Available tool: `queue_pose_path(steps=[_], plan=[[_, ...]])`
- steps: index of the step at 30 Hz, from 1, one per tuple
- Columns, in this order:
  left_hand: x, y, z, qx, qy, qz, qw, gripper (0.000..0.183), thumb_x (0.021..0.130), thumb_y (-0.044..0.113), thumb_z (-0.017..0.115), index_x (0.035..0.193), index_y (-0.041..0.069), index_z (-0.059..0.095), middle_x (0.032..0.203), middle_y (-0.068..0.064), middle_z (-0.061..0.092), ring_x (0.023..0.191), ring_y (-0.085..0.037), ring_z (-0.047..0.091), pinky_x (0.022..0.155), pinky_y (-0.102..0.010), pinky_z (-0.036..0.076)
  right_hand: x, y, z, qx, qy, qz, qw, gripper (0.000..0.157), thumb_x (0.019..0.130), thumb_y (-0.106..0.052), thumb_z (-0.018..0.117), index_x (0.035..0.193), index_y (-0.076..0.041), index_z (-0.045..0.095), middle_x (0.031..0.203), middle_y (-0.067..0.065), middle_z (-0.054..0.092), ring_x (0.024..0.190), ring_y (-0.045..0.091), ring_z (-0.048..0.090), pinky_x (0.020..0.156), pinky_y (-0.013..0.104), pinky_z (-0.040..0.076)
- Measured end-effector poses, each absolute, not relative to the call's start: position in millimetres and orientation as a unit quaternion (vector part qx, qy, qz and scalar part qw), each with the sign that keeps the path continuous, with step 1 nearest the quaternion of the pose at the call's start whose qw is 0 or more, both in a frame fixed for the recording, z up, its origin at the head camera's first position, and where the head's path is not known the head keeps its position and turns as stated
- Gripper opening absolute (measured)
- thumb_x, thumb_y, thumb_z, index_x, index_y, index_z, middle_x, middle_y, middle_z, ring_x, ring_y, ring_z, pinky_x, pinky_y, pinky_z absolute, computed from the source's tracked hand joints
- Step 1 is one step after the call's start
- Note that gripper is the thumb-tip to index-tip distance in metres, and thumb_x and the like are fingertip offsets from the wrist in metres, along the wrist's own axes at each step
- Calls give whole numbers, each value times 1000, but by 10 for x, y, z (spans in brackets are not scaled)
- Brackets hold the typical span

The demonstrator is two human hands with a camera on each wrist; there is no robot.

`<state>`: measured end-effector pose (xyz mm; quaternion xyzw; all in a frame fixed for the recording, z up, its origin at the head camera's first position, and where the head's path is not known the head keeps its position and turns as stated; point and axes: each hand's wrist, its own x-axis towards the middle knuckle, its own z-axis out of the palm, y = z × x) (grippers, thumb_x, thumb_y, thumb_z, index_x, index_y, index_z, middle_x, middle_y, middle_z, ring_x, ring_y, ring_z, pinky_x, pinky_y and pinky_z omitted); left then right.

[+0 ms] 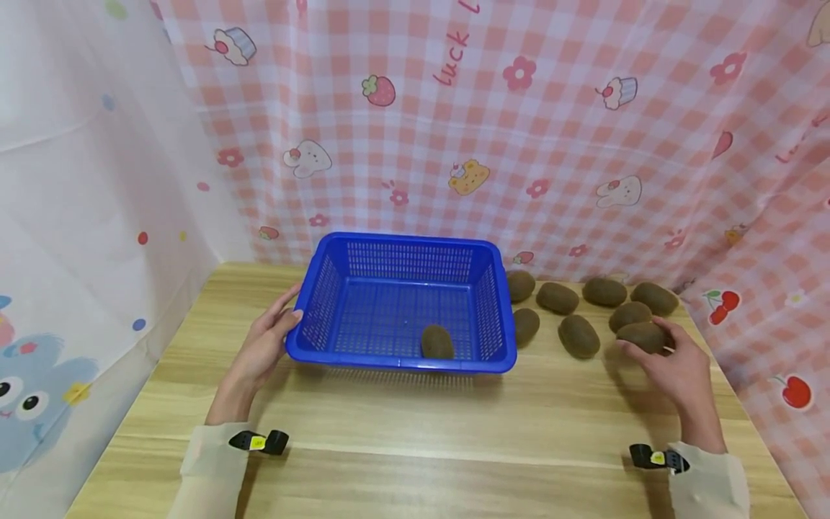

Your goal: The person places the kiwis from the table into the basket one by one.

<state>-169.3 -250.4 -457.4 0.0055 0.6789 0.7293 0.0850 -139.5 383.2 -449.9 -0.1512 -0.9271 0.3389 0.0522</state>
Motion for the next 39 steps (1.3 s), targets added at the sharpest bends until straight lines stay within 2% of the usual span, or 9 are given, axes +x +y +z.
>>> queue_pose_path(steps=[6,10,14,15,18,26,31,34,39], plan=[[-1694,-2506,-4575,5,680,728,85,61,109,30,52,164,22,27,123,4,64,105,-9,66,84,-25,59,-1394,3674,-4387,-129,-925,351,65,90,88,-51,77,158,-10,39,151,34,44,127,47,53,69,8,38],[-1693,-2508,-4571,3,679,729,86,61,108,31,52,164,23,28,123,4,63,104,-9,66,84,-25,59,-1410,3549,-4321,-105,-928,347,84,87,88,-47,79,156,-8,42,151,34,45,125,49,55,76,14,41],[-1687,-2529,-4562,0,677,731,85,61,108,30,52,164,23,28,122,4,64,103,-9,66,83,-25,59,-1436,3413,-4274,-82,-930,343,99,86,87,-46,81,155,-7,44,150,32,46,125,49,55,88,33,51],[-1686,-2533,-4561,1,678,731,85,61,109,30,52,164,23,28,122,4,64,103,-9,66,83,-25,59,-1443,3381,-4262,-77,-931,342,102,86,87,-46,81,154,-7,44,150,31,46,125,49,55,91,41,52],[-1683,-2543,-4561,0,679,729,81,60,109,29,52,164,22,28,121,3,64,102,-9,66,83,-25,59,-1458,3297,-4229,-56,-931,343,111,85,86,-45,82,154,-6,46,151,30,47,125,49,56,97,57,49],[-1692,-2513,-4580,2,684,725,85,60,109,31,51,164,24,28,122,4,63,102,-10,67,84,-26,59,-1427,3134,-4107,-24,-933,334,131,81,85,-44,84,152,-12,50,148,23,53,119,41,60,86,25,44],[-1692,-2494,-4584,-1,680,729,79,59,109,29,52,163,22,29,119,5,64,101,-9,67,82,-26,59,-1443,2994,-4047,7,-931,336,145,76,84,-40,85,149,-13,54,142,22,57,116,36,60,83,13,39],[-1694,-2490,-4584,-1,679,730,81,60,109,29,52,163,22,29,120,5,64,102,-9,67,83,-26,59,-1465,2912,-4019,20,-929,336,153,75,83,-38,86,147,-13,55,140,21,59,115,33,60,86,17,42],[-1690,-2492,-4581,-2,684,725,82,60,109,30,52,164,22,28,121,5,64,104,-9,66,83,-26,59,-1516,2781,-3966,45,-924,349,146,78,84,-37,86,148,-9,53,144,21,58,121,38,61,98,45,51]])
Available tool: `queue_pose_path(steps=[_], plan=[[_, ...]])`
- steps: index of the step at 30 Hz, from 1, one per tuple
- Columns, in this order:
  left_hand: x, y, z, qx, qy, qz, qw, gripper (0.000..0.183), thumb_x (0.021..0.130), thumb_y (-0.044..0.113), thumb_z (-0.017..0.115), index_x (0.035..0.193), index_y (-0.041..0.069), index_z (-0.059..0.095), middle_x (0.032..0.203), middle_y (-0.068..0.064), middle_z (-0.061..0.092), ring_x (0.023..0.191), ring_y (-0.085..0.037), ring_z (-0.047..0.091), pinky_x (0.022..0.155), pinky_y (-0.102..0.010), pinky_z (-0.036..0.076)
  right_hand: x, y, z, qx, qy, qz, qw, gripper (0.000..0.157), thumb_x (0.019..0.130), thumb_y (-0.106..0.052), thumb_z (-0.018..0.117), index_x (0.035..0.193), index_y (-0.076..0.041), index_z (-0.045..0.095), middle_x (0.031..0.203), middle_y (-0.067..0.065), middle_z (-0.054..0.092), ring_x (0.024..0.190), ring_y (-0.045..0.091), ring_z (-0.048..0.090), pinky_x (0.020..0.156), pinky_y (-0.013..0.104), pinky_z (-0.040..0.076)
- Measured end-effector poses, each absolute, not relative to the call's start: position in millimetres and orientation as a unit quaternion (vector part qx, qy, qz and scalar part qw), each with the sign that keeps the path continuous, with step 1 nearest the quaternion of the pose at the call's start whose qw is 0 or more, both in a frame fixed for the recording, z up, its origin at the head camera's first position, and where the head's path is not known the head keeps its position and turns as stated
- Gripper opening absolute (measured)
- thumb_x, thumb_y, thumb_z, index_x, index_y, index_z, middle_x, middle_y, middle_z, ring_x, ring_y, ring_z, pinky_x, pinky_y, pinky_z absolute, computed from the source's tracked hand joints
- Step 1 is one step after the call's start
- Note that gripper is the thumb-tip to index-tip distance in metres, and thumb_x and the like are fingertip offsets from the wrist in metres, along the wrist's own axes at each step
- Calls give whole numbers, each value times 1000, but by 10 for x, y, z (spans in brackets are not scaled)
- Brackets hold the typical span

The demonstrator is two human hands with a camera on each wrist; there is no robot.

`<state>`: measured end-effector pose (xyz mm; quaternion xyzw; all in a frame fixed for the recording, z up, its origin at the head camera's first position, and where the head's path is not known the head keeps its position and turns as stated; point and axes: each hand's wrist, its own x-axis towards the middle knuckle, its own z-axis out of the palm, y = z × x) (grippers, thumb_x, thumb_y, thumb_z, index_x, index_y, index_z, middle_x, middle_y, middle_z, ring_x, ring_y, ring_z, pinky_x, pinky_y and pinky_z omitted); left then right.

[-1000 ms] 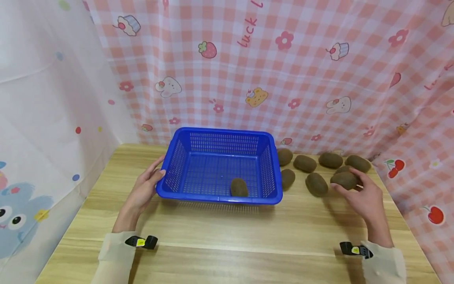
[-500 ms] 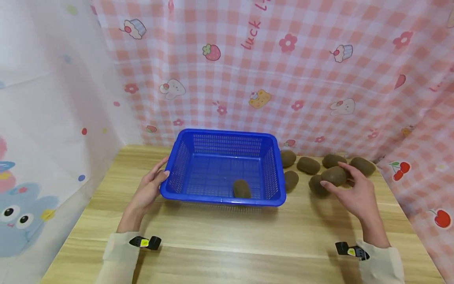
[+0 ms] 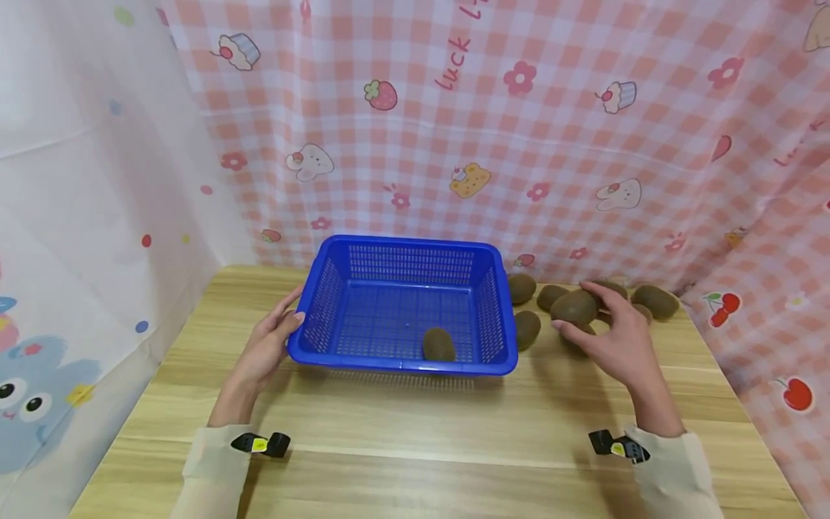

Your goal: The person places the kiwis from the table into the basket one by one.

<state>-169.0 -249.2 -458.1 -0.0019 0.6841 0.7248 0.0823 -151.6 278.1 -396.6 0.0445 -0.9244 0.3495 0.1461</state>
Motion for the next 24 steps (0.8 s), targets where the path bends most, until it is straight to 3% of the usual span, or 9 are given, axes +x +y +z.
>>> queue_pose_path(steps=[3,15,24], plan=[[-1691,-2494,-4584,-1,683,726,83,60,109,29,52,164,22,28,121,6,64,104,-9,66,83,-25,59,-1536,2710,-3938,62,-923,354,140,78,85,-37,85,149,-7,52,144,21,57,123,40,60,99,57,50],[-1694,-2508,-4591,1,681,727,86,61,109,30,52,164,22,27,121,5,64,104,-9,67,84,-26,59,-1655,2471,-3831,109,-921,343,148,76,82,-34,88,146,-8,55,140,19,62,123,37,60,97,55,50],[-1702,-2499,-4599,2,679,729,86,61,109,30,52,164,23,28,119,6,65,104,-9,66,84,-25,59,-1753,2344,-3697,113,-925,344,119,78,82,-42,87,148,-14,55,145,16,59,126,37,59,101,55,50]])
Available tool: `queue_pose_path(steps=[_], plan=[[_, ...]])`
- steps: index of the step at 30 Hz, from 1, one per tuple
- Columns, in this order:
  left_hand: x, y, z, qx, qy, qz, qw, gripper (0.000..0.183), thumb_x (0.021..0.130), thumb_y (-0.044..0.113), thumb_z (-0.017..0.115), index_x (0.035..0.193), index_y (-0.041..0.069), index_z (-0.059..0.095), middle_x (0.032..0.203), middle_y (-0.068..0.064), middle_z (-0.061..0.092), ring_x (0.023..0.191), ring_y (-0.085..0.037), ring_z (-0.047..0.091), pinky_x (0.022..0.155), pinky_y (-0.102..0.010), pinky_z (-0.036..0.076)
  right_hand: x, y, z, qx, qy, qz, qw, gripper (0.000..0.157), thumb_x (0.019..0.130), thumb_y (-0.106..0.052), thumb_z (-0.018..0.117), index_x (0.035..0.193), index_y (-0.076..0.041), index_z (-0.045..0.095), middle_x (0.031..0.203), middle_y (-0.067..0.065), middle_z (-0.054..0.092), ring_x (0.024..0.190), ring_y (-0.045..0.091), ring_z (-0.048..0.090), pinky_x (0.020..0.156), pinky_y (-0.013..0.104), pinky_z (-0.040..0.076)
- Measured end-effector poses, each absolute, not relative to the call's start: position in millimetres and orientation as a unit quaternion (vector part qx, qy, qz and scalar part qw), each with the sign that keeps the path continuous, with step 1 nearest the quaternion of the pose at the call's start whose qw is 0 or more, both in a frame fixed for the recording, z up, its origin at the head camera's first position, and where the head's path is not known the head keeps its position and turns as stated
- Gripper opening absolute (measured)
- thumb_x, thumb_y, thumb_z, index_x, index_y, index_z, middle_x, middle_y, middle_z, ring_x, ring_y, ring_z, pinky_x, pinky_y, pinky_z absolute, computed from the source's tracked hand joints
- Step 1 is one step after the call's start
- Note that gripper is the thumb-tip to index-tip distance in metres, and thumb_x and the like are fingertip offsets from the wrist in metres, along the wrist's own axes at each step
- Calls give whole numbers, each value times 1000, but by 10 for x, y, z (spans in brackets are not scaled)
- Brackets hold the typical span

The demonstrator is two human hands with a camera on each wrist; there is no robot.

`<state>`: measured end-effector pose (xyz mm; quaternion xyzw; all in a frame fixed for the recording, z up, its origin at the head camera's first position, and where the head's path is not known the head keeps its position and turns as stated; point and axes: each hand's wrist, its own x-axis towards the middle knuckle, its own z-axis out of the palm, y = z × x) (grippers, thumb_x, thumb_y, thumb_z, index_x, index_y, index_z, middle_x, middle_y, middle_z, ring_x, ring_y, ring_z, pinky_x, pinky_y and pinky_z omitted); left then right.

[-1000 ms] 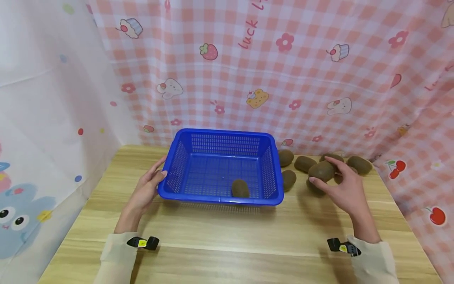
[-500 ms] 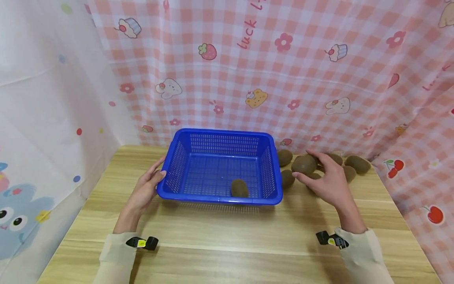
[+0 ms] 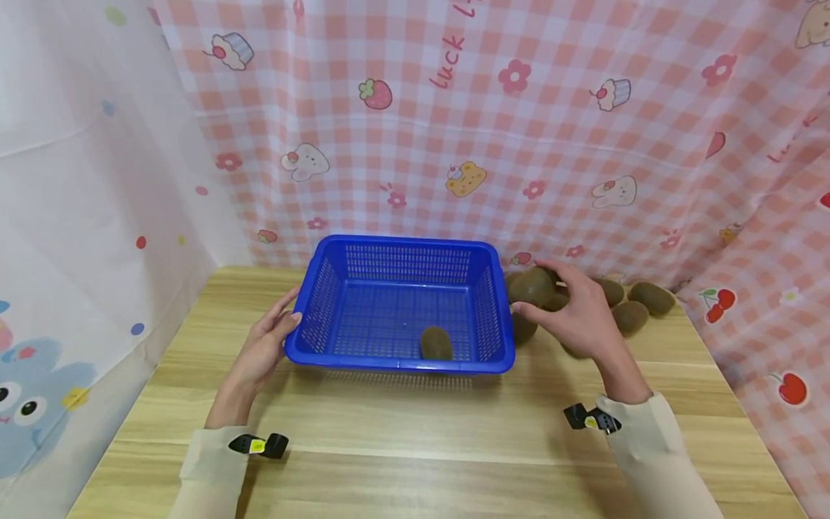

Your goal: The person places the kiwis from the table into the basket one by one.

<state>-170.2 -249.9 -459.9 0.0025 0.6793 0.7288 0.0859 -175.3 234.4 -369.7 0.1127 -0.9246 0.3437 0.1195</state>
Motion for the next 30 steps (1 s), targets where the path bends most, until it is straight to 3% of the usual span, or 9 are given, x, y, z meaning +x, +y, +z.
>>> queue_pose_path(steps=[5,12,18,30], plan=[[-1700,-2498,-4592,2,678,730,87,61,108,30,52,164,22,28,119,5,64,103,-9,66,84,-25,59,-1819,2280,-3654,124,-924,348,100,75,83,-40,86,147,-15,55,145,12,59,128,33,58,102,53,51],[-1690,-2505,-4576,3,684,724,88,61,108,32,53,164,23,28,121,5,64,103,-9,66,83,-25,59,-1929,2156,-3621,144,-924,344,80,76,82,-39,87,146,-12,55,139,12,62,115,30,64,95,48,55],[-1679,-2515,-4567,4,686,722,89,61,109,33,51,164,25,27,124,2,62,103,-9,66,83,-25,59,-2003,2040,-3580,164,-929,326,54,78,83,-41,86,147,-9,53,142,14,60,121,33,62,101,51,52],[-1678,-2493,-4551,4,680,728,89,61,109,31,52,164,23,27,122,5,65,103,-9,67,83,-25,59,-2077,1845,-3541,197,-932,305,13,77,82,-39,86,147,-11,54,141,14,61,117,33,63,98,49,54]])
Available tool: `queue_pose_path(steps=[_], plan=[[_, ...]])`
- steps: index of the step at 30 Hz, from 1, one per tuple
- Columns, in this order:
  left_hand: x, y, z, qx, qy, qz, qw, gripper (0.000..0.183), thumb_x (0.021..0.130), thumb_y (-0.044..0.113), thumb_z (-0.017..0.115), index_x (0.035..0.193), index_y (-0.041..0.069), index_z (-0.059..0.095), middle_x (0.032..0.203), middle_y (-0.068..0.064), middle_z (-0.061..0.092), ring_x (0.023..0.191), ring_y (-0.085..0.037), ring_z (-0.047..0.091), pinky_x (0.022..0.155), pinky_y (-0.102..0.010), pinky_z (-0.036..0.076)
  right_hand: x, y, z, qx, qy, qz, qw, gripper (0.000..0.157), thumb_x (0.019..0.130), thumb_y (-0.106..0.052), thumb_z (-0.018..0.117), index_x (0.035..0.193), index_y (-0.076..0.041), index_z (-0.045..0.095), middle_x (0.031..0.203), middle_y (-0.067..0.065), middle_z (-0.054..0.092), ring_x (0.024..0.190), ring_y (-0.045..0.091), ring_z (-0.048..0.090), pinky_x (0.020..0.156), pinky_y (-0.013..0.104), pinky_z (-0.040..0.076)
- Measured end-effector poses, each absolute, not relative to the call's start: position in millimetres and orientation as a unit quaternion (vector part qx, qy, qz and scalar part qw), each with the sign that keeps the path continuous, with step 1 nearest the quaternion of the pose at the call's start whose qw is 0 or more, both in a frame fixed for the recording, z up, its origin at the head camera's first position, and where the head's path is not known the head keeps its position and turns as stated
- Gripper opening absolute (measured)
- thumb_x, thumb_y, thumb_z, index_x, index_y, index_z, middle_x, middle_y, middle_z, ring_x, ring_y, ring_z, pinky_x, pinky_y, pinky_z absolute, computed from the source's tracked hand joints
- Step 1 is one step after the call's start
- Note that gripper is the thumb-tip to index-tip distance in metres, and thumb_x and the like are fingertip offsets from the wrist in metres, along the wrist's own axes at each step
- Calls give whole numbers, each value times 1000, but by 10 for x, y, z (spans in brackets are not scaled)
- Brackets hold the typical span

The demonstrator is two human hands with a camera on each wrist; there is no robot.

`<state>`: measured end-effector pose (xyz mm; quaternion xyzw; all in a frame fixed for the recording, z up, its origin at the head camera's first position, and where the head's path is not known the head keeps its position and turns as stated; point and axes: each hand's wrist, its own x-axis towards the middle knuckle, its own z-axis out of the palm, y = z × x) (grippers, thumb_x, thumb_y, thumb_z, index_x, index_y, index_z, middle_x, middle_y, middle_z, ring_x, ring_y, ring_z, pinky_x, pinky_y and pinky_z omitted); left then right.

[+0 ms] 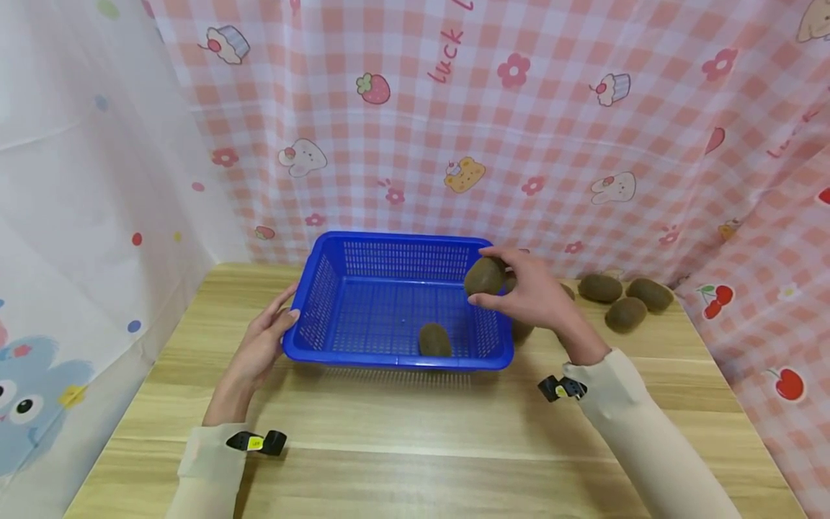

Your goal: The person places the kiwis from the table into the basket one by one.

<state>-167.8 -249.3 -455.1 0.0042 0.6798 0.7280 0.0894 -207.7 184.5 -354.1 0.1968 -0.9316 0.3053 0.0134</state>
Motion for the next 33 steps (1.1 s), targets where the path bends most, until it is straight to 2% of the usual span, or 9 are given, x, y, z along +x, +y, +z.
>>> queue_pose_path(steps=[7,10,14,20,27,33], plan=[[-1687,-2501,-4571,9,680,727,88,60,109,29,51,164,23,28,119,5,65,101,-8,66,82,-25,59,-2125,1751,-3559,218,-933,287,-12,78,82,-40,87,147,-12,54,127,8,67,109,26,64,91,43,56],[-1692,-2504,-4580,11,682,726,88,60,109,29,51,164,23,27,120,4,65,103,-8,66,83,-25,59,-2135,1721,-3563,226,-932,284,-30,78,83,-38,86,148,-11,53,126,7,67,109,26,65,91,44,57],[-1699,-2507,-4587,9,684,724,88,60,109,30,51,164,23,27,120,4,64,103,-9,66,83,-26,59,-2136,1701,-3556,226,-932,276,-58,75,87,-39,82,149,-11,51,135,10,64,119,30,63,100,49,54],[-1703,-2502,-4586,7,686,722,89,60,109,29,50,164,23,27,119,4,64,103,-8,66,83,-26,59,-2148,1740,-3560,200,-937,273,-87,73,92,-48,75,153,-19,47,150,16,54,135,39,55,107,56,49],[-1691,-2498,-4579,4,690,718,90,60,109,31,50,164,24,27,120,4,63,104,-9,65,84,-25,59,-2159,1831,-3518,198,-936,284,-59,76,90,-51,76,153,-20,47,152,16,52,134,41,55,109,57,47],[-1694,-2493,-4574,4,691,717,91,60,109,31,50,164,24,26,120,4,63,104,-9,65,84,-25,59,-2119,1914,-3477,182,-937,296,-45,82,89,-55,75,157,-24,40,162,14,39,140,41,47,113,64,39]])
